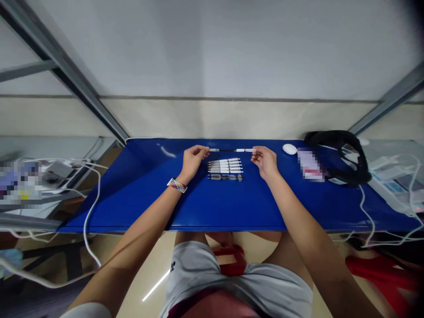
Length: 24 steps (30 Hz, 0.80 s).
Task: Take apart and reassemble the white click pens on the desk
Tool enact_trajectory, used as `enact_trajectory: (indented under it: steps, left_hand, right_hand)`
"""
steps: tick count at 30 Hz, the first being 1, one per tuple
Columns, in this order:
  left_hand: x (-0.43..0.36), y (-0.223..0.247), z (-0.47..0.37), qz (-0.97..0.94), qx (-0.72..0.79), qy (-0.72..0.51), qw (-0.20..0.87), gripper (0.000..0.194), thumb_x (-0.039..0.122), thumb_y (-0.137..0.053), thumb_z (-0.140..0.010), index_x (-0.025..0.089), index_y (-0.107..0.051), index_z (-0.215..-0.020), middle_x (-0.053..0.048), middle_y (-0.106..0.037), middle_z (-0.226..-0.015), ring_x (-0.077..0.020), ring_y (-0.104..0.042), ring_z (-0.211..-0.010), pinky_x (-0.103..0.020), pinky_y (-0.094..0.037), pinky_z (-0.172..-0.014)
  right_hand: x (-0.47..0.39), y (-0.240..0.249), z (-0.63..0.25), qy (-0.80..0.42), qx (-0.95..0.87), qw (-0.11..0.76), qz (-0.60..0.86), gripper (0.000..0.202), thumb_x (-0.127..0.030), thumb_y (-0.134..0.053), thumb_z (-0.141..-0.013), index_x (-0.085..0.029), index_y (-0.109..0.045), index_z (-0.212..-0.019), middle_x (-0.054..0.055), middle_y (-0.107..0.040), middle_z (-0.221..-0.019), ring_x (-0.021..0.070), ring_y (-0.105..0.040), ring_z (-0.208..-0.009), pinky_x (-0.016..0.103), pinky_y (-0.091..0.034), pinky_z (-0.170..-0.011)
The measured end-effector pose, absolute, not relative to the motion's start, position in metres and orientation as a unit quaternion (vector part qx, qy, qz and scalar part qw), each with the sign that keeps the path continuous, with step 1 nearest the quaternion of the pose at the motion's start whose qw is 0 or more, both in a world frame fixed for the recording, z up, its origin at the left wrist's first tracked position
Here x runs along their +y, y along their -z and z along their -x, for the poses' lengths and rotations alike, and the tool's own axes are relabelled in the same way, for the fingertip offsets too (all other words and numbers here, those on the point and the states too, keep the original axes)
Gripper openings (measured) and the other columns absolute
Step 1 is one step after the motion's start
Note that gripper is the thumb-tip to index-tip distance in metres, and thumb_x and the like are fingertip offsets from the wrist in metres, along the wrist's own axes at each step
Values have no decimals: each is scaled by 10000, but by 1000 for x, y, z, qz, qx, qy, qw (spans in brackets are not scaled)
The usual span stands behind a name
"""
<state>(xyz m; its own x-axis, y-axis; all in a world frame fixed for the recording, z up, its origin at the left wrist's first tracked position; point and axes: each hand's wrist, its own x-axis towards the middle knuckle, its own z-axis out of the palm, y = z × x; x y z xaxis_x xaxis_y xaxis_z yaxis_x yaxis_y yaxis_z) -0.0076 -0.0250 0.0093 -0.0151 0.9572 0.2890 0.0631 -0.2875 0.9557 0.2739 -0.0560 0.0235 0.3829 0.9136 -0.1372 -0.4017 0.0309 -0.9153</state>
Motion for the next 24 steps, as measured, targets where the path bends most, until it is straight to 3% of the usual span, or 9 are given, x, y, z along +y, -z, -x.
enact_trajectory:
  steps: [9, 24]
  left_hand:
    - [-29, -11, 5, -581, 422, -557, 417, 219, 390, -800, -866, 172, -816, -873, -62, -775, -807, -175, -679, -763, -326, -544, -762]
    - [-30, -6, 5, -615, 410, -520, 428, 235, 407, -831, -882, 181, -841, -949, -64, -812, -883, -169, -698, -788, -323, -542, -774]
  right_hand:
    - [-56, -21, -273, -499, -273, 661, 489, 62, -163, -706, -744, -187, -749, -782, -4, -656, -611, 114, -600, -549, 221, -531, -547]
    - [-58, -19, -267, -515, -324, 631, 481, 107, -206, -723, -743, -177, -776, -831, 18, -693, -675, 122, -622, -599, 260, -535, -623]
